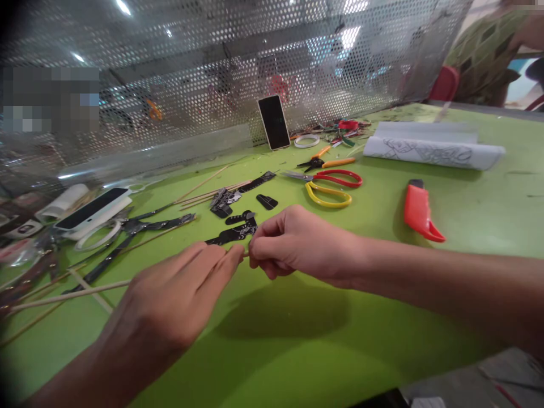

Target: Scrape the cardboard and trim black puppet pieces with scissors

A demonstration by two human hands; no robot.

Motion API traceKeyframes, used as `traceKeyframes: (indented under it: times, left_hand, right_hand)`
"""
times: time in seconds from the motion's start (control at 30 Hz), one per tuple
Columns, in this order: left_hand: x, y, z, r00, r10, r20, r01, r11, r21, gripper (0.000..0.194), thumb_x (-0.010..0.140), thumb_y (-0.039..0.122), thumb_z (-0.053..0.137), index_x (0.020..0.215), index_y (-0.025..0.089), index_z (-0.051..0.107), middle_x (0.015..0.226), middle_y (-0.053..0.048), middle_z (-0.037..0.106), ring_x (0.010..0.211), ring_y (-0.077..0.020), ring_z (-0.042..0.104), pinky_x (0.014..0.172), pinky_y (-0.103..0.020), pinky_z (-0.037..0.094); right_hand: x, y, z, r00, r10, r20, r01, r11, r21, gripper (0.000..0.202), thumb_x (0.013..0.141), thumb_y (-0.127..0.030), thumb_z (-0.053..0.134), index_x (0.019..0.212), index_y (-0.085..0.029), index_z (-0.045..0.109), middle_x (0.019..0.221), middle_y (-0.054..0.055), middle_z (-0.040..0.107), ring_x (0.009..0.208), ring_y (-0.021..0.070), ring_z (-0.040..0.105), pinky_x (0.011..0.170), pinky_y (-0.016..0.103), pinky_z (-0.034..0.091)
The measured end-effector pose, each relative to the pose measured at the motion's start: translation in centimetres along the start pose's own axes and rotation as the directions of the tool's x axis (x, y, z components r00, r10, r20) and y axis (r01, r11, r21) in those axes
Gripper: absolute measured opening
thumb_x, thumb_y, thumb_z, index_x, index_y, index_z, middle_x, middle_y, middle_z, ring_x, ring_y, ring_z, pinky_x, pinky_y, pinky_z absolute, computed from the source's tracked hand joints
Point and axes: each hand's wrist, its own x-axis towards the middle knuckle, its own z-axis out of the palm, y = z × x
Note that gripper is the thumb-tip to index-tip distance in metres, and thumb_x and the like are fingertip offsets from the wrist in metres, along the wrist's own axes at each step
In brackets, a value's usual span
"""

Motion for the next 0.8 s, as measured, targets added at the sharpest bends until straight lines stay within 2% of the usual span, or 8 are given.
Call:
traceKeyframes:
  times: [0.07, 0.17, 0.3, 0.43, 0.5, 0.6, 0.7, 0.8]
  left_hand:
    - [-0.2, 0.4, -0.1, 0.999, -0.045, 0.031, 0.046, 0.998, -0.032, 0.009, 0.086, 0.005, 0.054, 0.087, 0.008, 0.062, 0.063, -0.003, 0.051, 0.058, -0.0180, 0.047, 0.049, -0.032, 0.033]
    - [-0.4, 0.8, -0.3, 0.992, -0.117, 0.052, 0.124, 0.975, -0.185, 0.010, 0.087, 0.006, 0.051, 0.088, 0.010, 0.060, 0.069, -0.005, 0.055, 0.064, -0.0186, 0.052, 0.055, -0.032, 0.040]
    - [-0.6, 0.5, -0.2, 0.986, -0.116, 0.116, 0.149, 0.931, -0.333, 0.017, 0.090, 0.004, 0.043, 0.093, 0.011, 0.059, 0.072, -0.005, 0.056, 0.067, -0.0184, 0.053, 0.059, -0.032, 0.044]
    - [-0.6, -0.1, 0.4, 0.985, -0.122, 0.121, 0.161, 0.901, -0.403, 0.020, 0.089, 0.003, 0.042, 0.090, 0.011, 0.061, 0.070, -0.005, 0.054, 0.064, -0.0171, 0.051, 0.057, -0.031, 0.044]
    - [-0.5, -0.1, 0.7, 0.989, -0.124, 0.083, 0.146, 0.911, -0.385, 0.021, 0.089, 0.004, 0.043, 0.085, 0.010, 0.062, 0.067, -0.005, 0.054, 0.061, -0.0162, 0.049, 0.055, -0.031, 0.044]
    - [-0.5, 0.2, 0.9, 0.992, -0.127, 0.000, 0.120, 0.938, -0.324, 0.018, 0.090, 0.005, 0.047, 0.082, 0.009, 0.063, 0.065, -0.005, 0.056, 0.061, -0.0163, 0.051, 0.056, -0.031, 0.046]
    - [-0.6, 0.4, 0.8, 0.991, -0.116, -0.071, 0.095, 0.962, -0.256, 0.012, 0.089, 0.006, 0.052, 0.084, 0.008, 0.063, 0.068, -0.006, 0.060, 0.065, -0.0179, 0.055, 0.058, -0.033, 0.047]
    - [-0.7, 0.2, 0.8, 0.995, -0.055, -0.079, 0.039, 0.979, -0.200, 0.012, 0.090, 0.007, 0.052, 0.090, 0.007, 0.063, 0.074, -0.008, 0.064, 0.069, -0.0191, 0.057, 0.059, -0.034, 0.049]
  right_hand:
    - [0.0, -0.1, -0.1, 1.000, 0.007, 0.029, -0.007, 1.000, 0.007, 0.014, 0.074, -0.013, 0.054, 0.063, -0.013, 0.063, 0.046, -0.004, 0.051, 0.044, 0.0058, 0.038, 0.043, 0.020, 0.027]
    - [0.0, -0.3, -0.4, 0.997, -0.057, 0.055, 0.062, 0.992, -0.110, 0.014, 0.072, -0.012, 0.054, 0.064, -0.015, 0.064, 0.048, -0.004, 0.054, 0.045, 0.0062, 0.039, 0.044, 0.021, 0.028]
    - [-0.2, -0.2, -0.9, 0.986, -0.145, 0.087, 0.165, 0.939, -0.301, 0.014, 0.071, -0.013, 0.054, 0.064, -0.017, 0.065, 0.051, -0.004, 0.055, 0.046, 0.0070, 0.040, 0.042, 0.021, 0.027]
    - [0.0, 0.3, -0.9, 0.987, -0.136, 0.084, 0.156, 0.936, -0.315, 0.015, 0.070, -0.014, 0.053, 0.063, -0.017, 0.065, 0.051, -0.004, 0.055, 0.046, 0.0074, 0.041, 0.042, 0.022, 0.027]
    - [0.2, 0.5, -0.6, 0.996, -0.074, 0.048, 0.084, 0.965, -0.249, 0.015, 0.069, -0.013, 0.052, 0.062, -0.017, 0.065, 0.050, -0.003, 0.056, 0.045, 0.0073, 0.040, 0.043, 0.022, 0.027]
    - [0.3, 0.6, -0.2, 0.999, 0.036, 0.017, -0.036, 0.999, -0.023, 0.013, 0.070, -0.013, 0.054, 0.061, -0.014, 0.063, 0.046, -0.003, 0.053, 0.043, 0.0059, 0.037, 0.042, 0.020, 0.025]
    - [0.3, 0.5, 0.1, 0.995, 0.096, 0.042, -0.102, 0.979, 0.179, 0.013, 0.071, -0.014, 0.056, 0.060, -0.012, 0.061, 0.042, -0.004, 0.049, 0.041, 0.0045, 0.036, 0.041, 0.019, 0.022]
    - [0.3, 0.5, 0.2, 0.990, 0.127, 0.067, -0.140, 0.956, 0.259, 0.013, 0.071, -0.014, 0.056, 0.058, -0.012, 0.061, 0.039, -0.005, 0.046, 0.039, 0.0038, 0.035, 0.040, 0.018, 0.021]
